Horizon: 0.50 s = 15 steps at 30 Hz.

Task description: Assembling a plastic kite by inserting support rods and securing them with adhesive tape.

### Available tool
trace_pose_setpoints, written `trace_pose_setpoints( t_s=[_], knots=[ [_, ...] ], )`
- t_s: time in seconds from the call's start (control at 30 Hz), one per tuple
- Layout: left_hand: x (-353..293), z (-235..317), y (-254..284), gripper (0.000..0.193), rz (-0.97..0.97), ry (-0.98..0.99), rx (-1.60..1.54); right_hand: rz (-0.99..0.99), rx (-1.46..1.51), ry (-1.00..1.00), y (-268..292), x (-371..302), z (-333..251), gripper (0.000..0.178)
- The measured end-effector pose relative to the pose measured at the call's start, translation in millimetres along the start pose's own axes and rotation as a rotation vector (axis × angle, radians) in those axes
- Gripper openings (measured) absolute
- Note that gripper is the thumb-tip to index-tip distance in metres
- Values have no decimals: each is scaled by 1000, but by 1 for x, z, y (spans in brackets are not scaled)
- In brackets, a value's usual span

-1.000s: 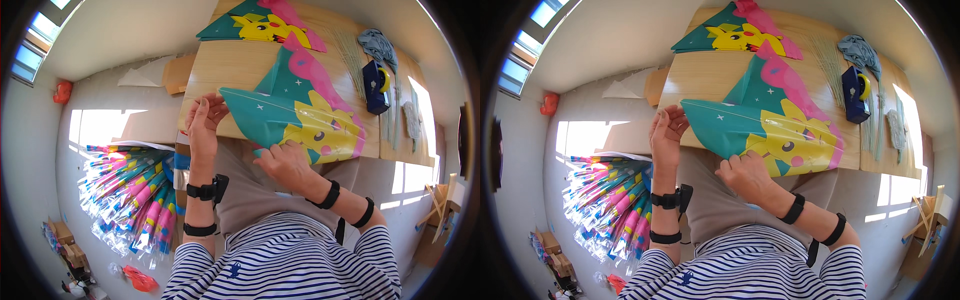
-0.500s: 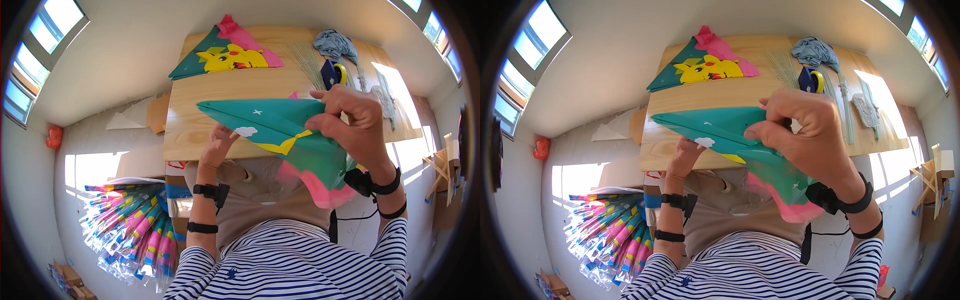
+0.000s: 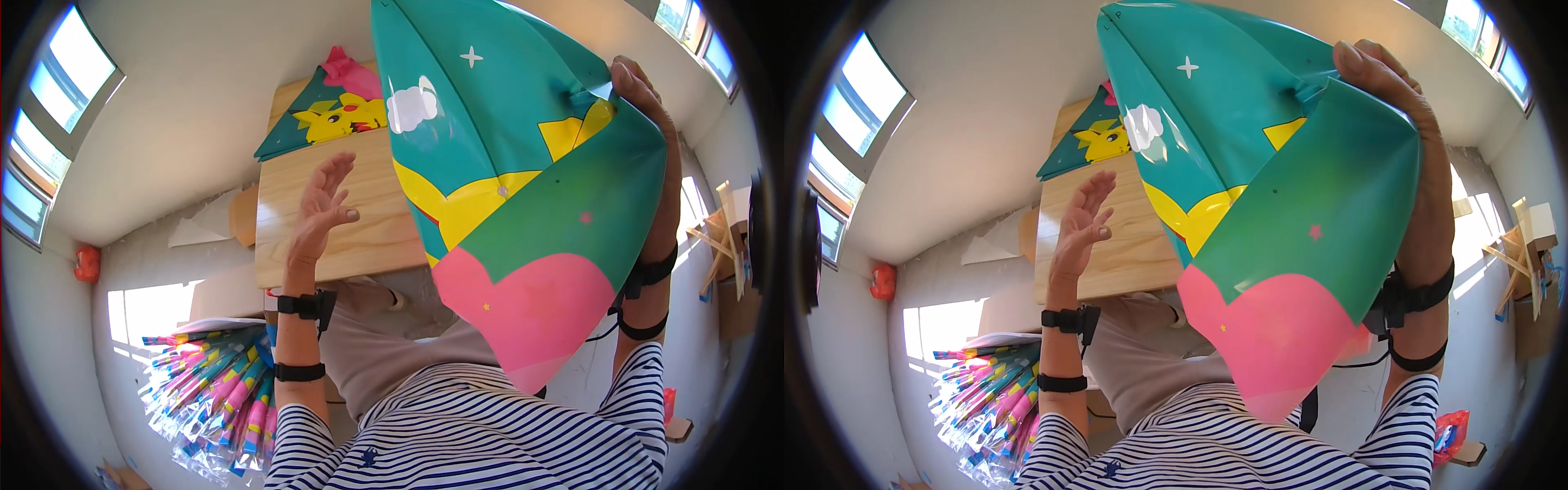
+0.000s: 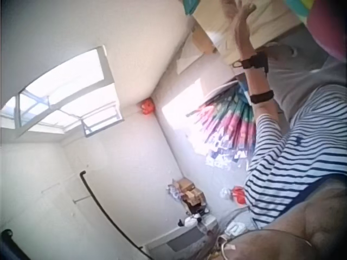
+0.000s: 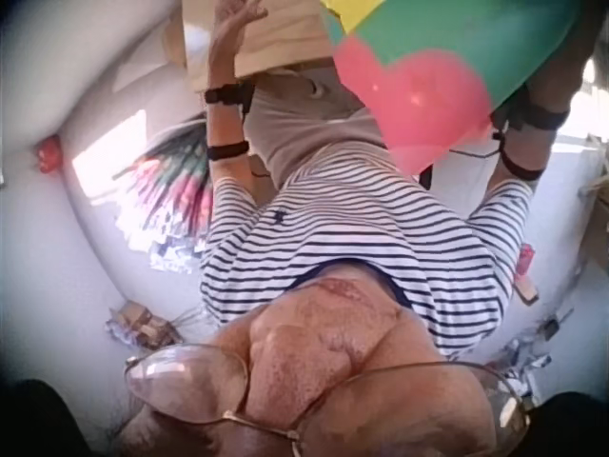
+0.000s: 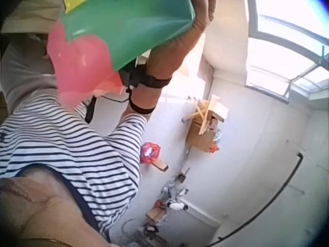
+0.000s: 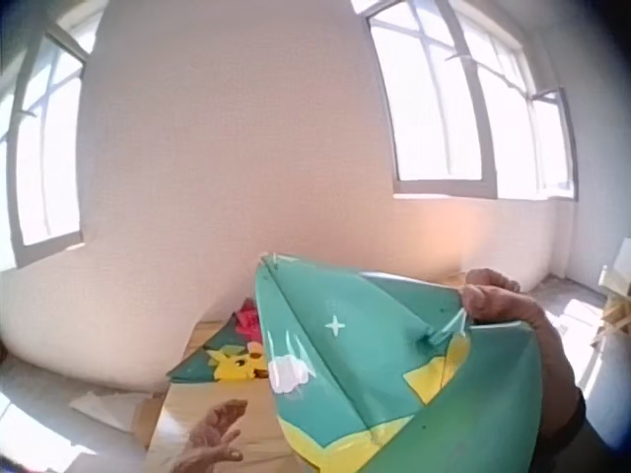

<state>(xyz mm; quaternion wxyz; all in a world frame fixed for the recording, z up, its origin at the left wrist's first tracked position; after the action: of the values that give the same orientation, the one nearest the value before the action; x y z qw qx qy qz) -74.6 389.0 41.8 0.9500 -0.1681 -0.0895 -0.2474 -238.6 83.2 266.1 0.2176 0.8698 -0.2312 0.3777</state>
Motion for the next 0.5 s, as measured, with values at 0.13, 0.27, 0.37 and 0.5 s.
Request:
trace_pose_setpoints(
  t_s=[0.13,0.27,0.37,0.5],
  knots=[
    [58,-13,-33,88,-132,22,-170,-160,400,-248,-19,6,8,16],
    [120,-25,-54,64,-208,-137,-265,-372,631,-450,-40,14,27,22],
    [126,-51,-61,54,-297,38,-609,-493,638,-289,-38,22,28,25],
    [114,-62,-107,55,-730,-89,-605,-247,450,-202,11,33,-4,24]
  ],
)
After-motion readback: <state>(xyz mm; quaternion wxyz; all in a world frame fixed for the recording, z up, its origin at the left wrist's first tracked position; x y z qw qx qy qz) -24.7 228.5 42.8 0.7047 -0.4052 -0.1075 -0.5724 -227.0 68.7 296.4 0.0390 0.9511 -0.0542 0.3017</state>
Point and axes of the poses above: each hand's wrist, its own x-axis towards the middle knuckle, its own y-axis out of the back of the hand, z = x × y, the point moved 9 cm from there along x, towards the middle knuckle, and after that the axes turned 11 degrees about -x, right-handed, at the moved point
